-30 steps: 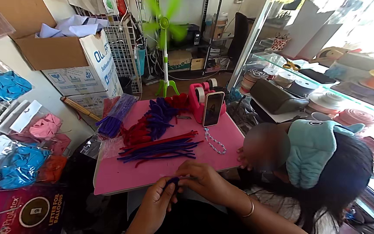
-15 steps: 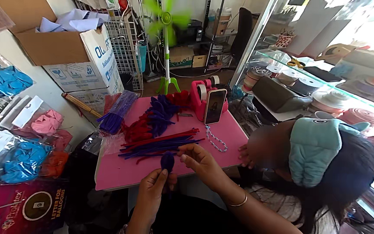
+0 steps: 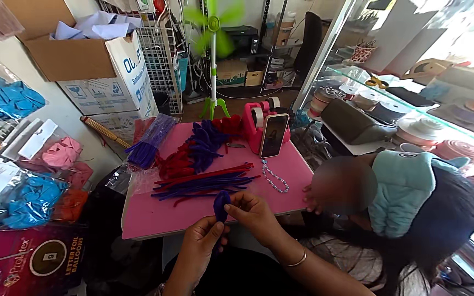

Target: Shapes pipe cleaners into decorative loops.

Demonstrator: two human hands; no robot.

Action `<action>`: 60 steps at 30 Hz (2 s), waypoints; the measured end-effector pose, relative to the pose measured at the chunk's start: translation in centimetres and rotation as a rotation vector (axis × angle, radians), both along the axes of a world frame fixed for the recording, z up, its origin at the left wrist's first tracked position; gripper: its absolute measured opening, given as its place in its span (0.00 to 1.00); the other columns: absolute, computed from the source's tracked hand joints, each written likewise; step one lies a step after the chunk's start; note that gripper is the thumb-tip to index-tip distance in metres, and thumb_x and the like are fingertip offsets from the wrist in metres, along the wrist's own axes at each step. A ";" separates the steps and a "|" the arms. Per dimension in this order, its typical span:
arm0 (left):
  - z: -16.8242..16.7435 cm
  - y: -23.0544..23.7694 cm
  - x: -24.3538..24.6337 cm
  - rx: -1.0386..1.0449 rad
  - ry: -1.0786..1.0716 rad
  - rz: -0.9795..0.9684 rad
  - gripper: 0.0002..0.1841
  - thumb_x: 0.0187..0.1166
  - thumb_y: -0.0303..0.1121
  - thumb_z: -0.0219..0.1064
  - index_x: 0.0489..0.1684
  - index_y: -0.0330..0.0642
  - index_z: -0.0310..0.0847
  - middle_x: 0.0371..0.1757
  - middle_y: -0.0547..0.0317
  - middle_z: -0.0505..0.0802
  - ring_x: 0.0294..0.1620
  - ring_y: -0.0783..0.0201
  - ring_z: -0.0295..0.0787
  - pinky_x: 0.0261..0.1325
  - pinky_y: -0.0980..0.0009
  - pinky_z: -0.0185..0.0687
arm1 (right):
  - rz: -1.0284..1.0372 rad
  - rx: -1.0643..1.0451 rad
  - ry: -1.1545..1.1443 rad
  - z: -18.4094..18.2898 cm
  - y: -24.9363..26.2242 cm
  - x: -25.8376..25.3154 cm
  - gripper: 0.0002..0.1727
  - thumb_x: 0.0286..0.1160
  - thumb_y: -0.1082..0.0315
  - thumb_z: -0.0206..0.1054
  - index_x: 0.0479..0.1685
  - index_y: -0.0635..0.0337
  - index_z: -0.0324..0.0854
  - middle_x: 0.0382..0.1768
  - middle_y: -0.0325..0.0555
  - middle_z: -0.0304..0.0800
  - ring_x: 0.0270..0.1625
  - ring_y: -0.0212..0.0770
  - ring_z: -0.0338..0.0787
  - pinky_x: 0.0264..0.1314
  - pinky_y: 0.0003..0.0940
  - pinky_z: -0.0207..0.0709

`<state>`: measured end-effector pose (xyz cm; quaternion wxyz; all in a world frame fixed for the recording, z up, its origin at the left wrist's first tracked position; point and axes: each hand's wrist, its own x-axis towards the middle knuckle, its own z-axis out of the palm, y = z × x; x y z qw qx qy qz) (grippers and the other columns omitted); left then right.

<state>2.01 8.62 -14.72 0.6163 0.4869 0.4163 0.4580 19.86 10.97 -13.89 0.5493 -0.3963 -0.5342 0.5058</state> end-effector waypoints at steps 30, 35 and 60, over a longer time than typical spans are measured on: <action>0.3 0.7 0.8 0.577 0.273 0.295 0.06 0.74 0.29 0.68 0.41 0.36 0.87 0.36 0.63 0.90 0.28 0.79 0.88 0.32 0.83 0.88 | 0.157 0.064 -0.090 -0.2 -0.7 -0.6 0.04 0.78 0.72 0.68 0.44 0.63 0.84 0.37 0.36 0.90 0.38 0.24 0.89 0.44 0.21 0.85; 0.3 0.6 1.2 0.679 0.427 0.383 0.06 0.71 0.30 0.67 0.38 0.37 0.85 0.32 0.65 0.88 0.28 0.84 0.84 0.31 0.89 0.82 | 0.146 0.096 -0.056 -0.3 -1.0 -0.7 0.02 0.76 0.73 0.68 0.41 0.62 0.84 0.35 0.35 0.91 0.36 0.23 0.89 0.42 0.20 0.84; 0.3 0.5 0.9 0.774 0.589 0.393 0.06 0.72 0.31 0.67 0.37 0.37 0.85 0.33 0.62 0.90 0.29 0.84 0.84 0.34 0.89 0.82 | 0.126 0.165 -0.108 0.4 -1.2 -0.3 0.06 0.77 0.73 0.69 0.47 0.65 0.85 0.42 0.38 0.91 0.42 0.24 0.90 0.46 0.20 0.85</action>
